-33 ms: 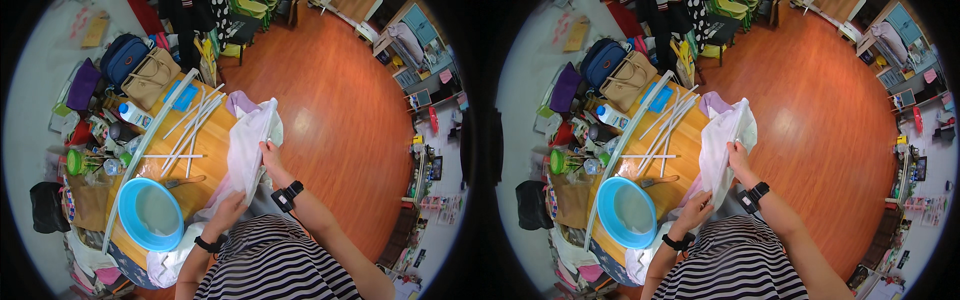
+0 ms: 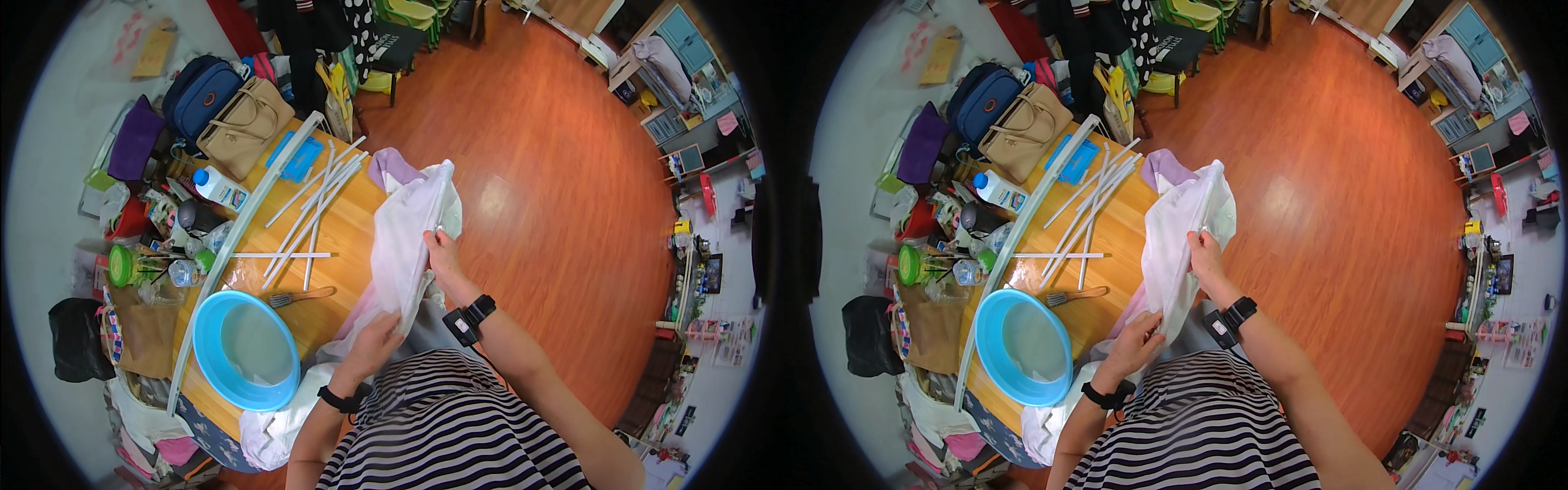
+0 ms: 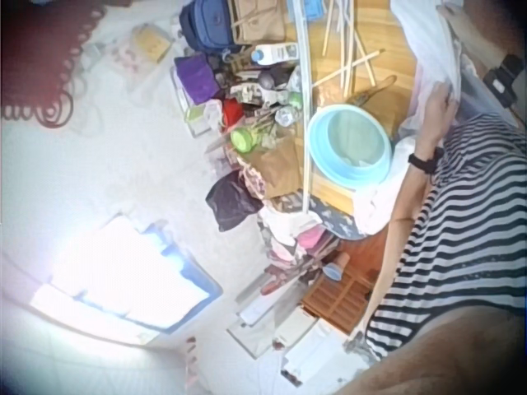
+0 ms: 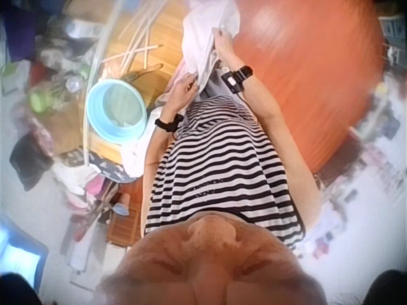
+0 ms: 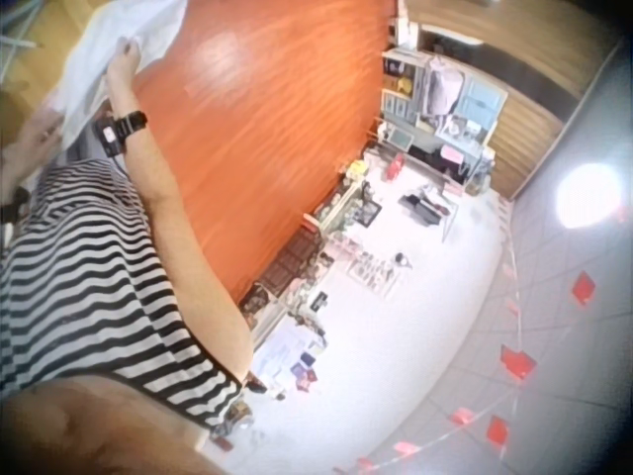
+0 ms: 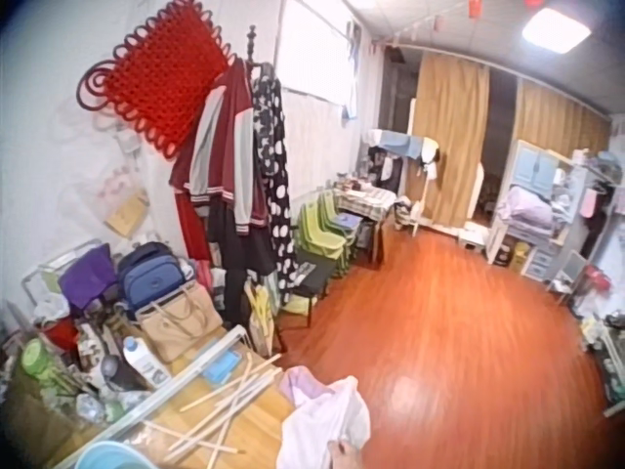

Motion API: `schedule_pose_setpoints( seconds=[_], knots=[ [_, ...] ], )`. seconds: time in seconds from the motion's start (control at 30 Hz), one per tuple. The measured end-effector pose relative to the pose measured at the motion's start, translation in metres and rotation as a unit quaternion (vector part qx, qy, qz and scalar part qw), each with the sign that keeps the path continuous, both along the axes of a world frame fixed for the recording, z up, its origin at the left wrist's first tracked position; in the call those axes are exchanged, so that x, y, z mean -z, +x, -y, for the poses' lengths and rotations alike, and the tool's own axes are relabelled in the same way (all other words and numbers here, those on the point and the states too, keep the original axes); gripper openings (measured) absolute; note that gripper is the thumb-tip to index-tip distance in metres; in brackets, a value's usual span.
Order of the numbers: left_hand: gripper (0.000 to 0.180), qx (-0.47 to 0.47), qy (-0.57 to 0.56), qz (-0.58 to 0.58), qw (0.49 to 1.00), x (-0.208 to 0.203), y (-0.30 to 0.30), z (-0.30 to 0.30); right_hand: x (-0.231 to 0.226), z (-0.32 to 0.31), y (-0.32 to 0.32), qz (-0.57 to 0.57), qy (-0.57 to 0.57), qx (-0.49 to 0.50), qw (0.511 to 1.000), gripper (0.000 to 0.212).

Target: The person inserts several white plastic tubes into the internal sleeves of a purple and white cloth item on a table, turning and adjusting the cloth to find each entry point.

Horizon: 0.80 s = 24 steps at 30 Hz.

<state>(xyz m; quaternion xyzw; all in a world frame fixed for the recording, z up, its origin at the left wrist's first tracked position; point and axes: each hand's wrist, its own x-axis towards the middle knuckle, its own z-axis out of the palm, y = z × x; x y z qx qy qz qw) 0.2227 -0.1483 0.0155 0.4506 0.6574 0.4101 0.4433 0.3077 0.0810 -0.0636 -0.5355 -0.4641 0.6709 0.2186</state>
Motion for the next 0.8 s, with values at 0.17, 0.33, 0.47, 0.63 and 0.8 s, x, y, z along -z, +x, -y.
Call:
schedule_pose_setpoints(
  seconds=[0.17,0.33,0.47,0.63,0.8],
  knots=[
    [0.031,-0.042,0.034,-0.089,0.995,0.010,0.004,-0.012,0.012,0.009,-0.001,0.012,0.010,-0.012,1.000,0.026],
    [0.026,-0.104,0.074,-0.119,0.985,0.024,-0.004,-0.026,0.012,0.037,0.001,0.004,-0.022,0.012,1.000,0.029],
    [0.024,-0.083,0.073,-0.125,0.986,0.034,-0.010,-0.029,0.012,0.042,0.005,0.006,-0.027,0.015,0.999,0.030],
    [0.025,-0.083,0.065,-0.119,0.987,0.034,-0.009,-0.029,0.001,0.048,0.002,-0.026,-0.058,0.027,0.998,0.029],
    [0.031,-0.009,-0.021,-0.110,0.994,0.033,-0.019,-0.018,-0.004,0.057,-0.008,-0.002,0.059,-0.044,0.997,0.029]
  ],
)
